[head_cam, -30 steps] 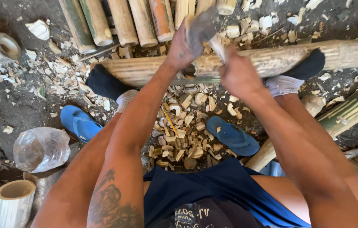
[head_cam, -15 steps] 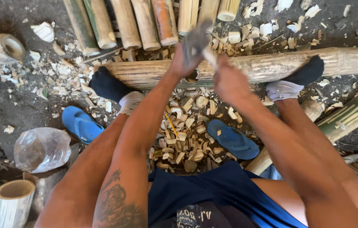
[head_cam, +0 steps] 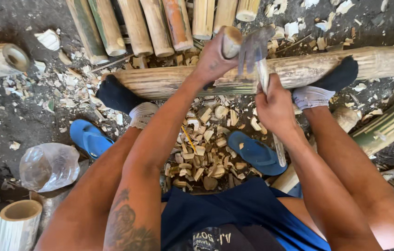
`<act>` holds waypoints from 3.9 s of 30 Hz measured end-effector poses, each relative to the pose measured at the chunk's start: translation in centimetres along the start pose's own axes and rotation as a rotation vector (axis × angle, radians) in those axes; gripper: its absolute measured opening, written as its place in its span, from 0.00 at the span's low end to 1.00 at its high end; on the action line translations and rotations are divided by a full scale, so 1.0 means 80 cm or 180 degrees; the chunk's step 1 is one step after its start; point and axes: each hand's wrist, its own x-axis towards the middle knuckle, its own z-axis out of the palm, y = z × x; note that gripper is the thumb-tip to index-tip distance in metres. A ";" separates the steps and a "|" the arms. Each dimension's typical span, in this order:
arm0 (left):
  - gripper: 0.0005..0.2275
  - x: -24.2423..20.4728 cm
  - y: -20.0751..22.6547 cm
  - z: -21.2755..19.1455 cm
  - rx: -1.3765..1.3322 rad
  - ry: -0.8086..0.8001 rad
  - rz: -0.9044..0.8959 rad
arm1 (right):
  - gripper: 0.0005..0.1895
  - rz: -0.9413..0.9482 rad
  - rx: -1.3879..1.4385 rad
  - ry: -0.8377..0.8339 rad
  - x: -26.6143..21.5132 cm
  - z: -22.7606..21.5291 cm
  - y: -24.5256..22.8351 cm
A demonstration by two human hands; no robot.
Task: The person measures and marks bamboo poles with a tape measure and pencil, then uses a chisel and hammer to carve a hole into a bamboo pole. The person works on the floor surrounded by bamboo pieces and wood shavings.
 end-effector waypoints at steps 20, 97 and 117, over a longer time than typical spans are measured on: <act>0.29 -0.046 0.022 -0.031 0.0196 0.1014 -0.0121 | 0.13 -0.0908 -0.0138 0.0054 0.013 -0.094 -0.124; 0.14 -0.084 0.007 -0.014 -0.0874 0.1297 -0.1902 | 0.16 -0.0065 -0.1180 -0.1336 0.034 -0.030 -0.148; 0.21 0.005 0.005 0.011 -0.0353 0.0340 -0.0764 | 0.10 -0.0317 -0.0189 -0.0141 0.018 -0.015 -0.044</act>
